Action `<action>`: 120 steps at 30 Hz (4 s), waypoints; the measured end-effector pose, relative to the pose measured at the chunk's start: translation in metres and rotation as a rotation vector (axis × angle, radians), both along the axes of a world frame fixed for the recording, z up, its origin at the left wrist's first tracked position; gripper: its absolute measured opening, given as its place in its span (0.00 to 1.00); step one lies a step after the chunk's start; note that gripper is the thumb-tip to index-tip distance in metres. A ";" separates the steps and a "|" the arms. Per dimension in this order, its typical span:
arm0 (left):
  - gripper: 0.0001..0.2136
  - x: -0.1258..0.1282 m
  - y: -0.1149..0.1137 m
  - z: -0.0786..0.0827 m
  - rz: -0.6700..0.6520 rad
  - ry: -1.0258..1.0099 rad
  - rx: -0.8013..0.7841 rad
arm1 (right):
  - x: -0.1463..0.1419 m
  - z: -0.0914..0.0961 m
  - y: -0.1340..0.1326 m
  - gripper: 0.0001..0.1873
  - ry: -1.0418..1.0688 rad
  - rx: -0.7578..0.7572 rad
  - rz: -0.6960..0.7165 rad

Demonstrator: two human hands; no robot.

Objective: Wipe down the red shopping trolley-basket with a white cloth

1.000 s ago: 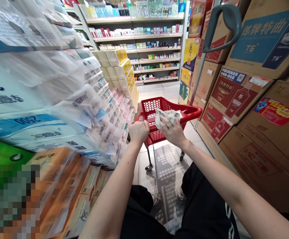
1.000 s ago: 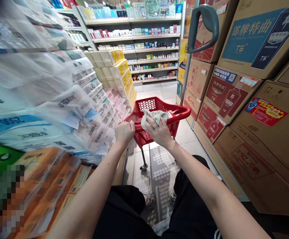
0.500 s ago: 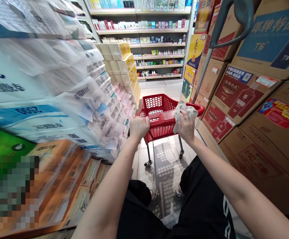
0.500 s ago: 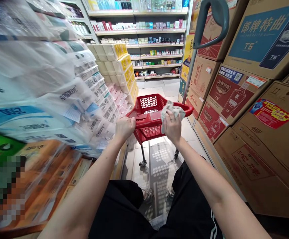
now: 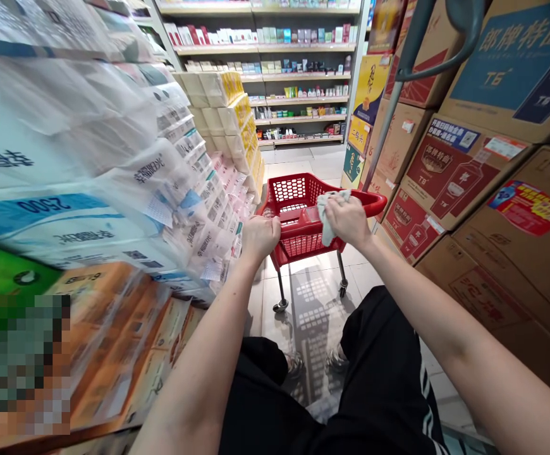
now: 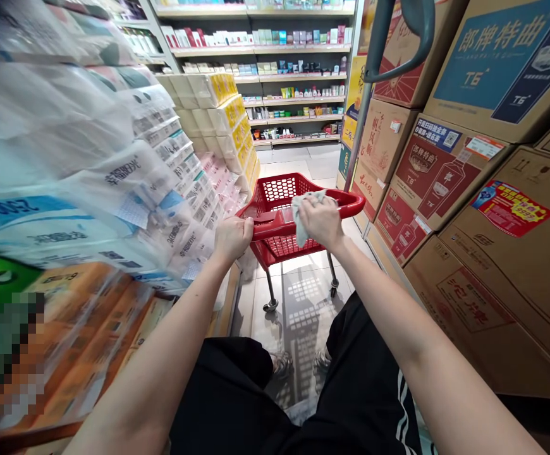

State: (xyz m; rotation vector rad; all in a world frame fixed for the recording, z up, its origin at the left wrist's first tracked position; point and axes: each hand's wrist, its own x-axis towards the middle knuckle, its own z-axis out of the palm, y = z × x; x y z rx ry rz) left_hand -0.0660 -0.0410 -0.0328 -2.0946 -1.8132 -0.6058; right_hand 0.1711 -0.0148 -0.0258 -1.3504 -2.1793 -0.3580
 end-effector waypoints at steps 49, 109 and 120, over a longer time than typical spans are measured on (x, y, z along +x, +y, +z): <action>0.27 0.005 -0.002 0.001 -0.074 0.052 0.040 | 0.009 -0.033 -0.031 0.23 -0.155 0.197 0.209; 0.26 0.005 -0.019 0.002 0.100 0.026 0.046 | -0.047 -0.017 -0.056 0.21 0.012 0.093 0.053; 0.26 0.001 -0.020 0.003 0.060 0.030 0.033 | -0.009 0.011 -0.009 0.27 -0.019 -0.025 0.126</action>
